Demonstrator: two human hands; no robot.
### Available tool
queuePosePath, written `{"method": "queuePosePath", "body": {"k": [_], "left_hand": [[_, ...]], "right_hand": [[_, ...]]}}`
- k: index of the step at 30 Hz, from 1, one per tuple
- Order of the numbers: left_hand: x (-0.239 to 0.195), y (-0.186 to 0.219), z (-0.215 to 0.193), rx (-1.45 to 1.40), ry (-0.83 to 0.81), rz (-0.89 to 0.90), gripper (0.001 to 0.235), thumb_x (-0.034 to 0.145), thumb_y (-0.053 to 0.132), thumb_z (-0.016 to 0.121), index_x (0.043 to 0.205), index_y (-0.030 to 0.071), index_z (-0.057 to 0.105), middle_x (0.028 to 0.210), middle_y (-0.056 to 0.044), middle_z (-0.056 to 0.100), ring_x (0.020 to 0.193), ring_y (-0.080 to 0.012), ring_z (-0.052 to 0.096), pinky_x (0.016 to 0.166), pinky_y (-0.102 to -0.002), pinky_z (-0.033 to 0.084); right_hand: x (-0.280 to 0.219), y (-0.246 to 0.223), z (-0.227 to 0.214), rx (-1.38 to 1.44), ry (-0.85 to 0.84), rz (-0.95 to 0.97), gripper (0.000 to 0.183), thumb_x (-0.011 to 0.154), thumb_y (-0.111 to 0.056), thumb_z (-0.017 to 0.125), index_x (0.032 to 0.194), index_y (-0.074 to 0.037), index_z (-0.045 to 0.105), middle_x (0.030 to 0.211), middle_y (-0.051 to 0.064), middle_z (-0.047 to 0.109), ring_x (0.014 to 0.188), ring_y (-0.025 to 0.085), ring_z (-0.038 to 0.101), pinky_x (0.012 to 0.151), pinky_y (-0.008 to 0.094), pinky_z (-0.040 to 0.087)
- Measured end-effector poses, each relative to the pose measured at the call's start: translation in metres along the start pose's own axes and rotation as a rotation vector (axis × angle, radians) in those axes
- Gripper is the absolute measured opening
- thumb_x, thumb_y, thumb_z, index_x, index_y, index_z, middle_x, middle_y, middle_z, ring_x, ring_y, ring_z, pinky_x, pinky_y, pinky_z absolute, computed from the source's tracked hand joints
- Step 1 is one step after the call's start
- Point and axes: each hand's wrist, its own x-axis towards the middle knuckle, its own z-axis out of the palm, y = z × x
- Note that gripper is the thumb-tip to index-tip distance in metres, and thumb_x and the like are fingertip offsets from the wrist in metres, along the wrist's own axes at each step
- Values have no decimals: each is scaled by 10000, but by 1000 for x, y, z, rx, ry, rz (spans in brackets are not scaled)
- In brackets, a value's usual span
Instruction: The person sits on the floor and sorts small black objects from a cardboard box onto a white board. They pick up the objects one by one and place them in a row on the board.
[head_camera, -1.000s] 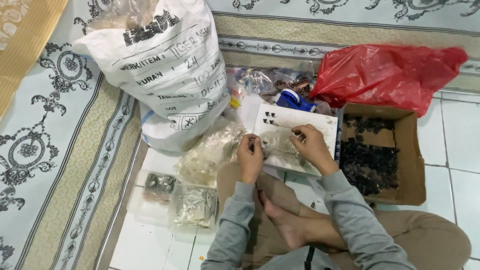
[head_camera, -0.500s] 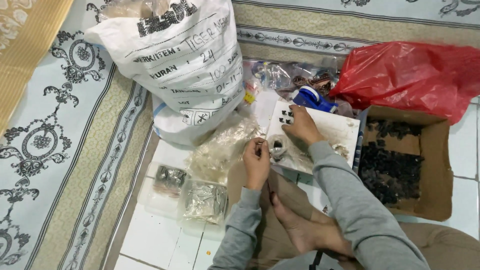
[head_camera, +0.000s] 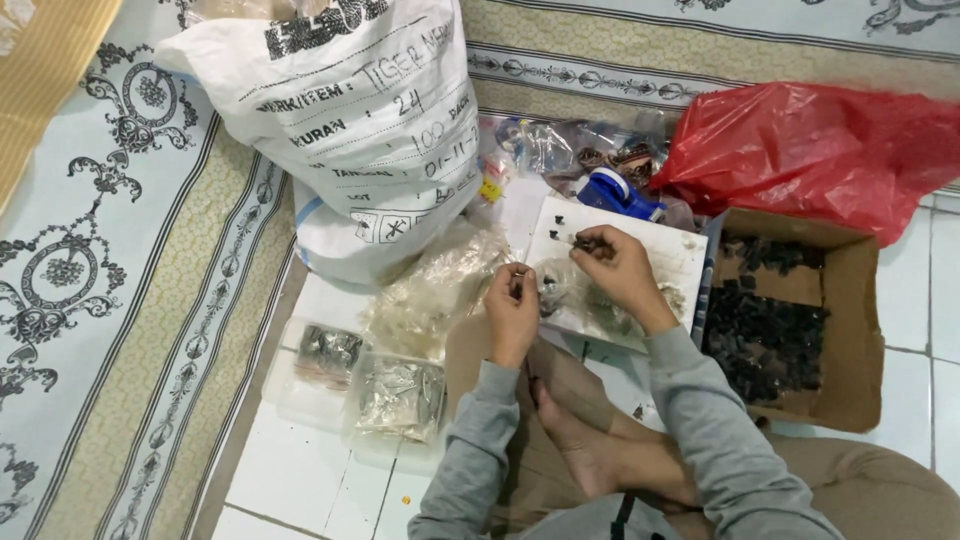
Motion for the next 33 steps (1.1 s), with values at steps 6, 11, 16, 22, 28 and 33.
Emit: {"method": "queuePosePath", "body": {"k": [6, 11, 16, 22, 28, 33], "left_hand": [[0, 3, 12, 20, -45, 28, 89, 1011, 141, 608, 1003, 71, 663, 715, -114, 716, 616, -190, 630, 586, -337, 506], [-7, 33, 21, -41, -81, 73, 77, 1004, 131, 607, 1010, 80, 664, 706, -101, 706, 640, -167, 612, 607, -323, 498], [-7, 19, 17, -85, -96, 33, 75, 1006, 125, 611, 1012, 71, 663, 704, -99, 699, 615, -160, 609, 597, -305, 505], [-8, -9, 2, -111, -14, -65, 63, 1003, 82, 593, 989, 49, 645, 679, -101, 671, 590, -166, 599, 579, -305, 497], [-6, -18, -8, -120, 13, -84, 50, 997, 85, 602, 985, 66, 646, 686, -76, 658, 581, -142, 589, 577, -283, 491], [-5, -15, -10, -121, -8, -97, 51, 999, 97, 603, 993, 66, 643, 687, -88, 670, 569, -144, 598, 567, -279, 497]], "right_hand": [[-23, -29, 6, -357, -128, -215, 276, 858, -120, 769, 1125, -66, 727, 849, 137, 676, 755, 286, 707, 687, 392, 570], [-23, -31, 0, -497, -171, -233, 301, 879, -165, 737, 1163, -65, 726, 907, 173, 677, 784, 350, 720, 727, 453, 566], [-28, -59, -12, -498, -190, -192, 293, 907, -146, 717, 1179, -40, 742, 914, 190, 697, 779, 356, 727, 723, 430, 569], [11, -30, -15, -524, -145, -169, 254, 899, -162, 729, 1129, -61, 765, 905, 157, 728, 771, 323, 735, 725, 410, 579], [66, 18, 22, -623, -209, -155, 608, 805, -196, 802, 1360, -11, 636, 1236, 276, 610, 1104, 489, 665, 918, 567, 560], [71, 21, 49, -692, -255, -114, 255, 922, -96, 669, 1161, -40, 738, 1125, 224, 637, 1077, 424, 684, 929, 467, 556]]}}
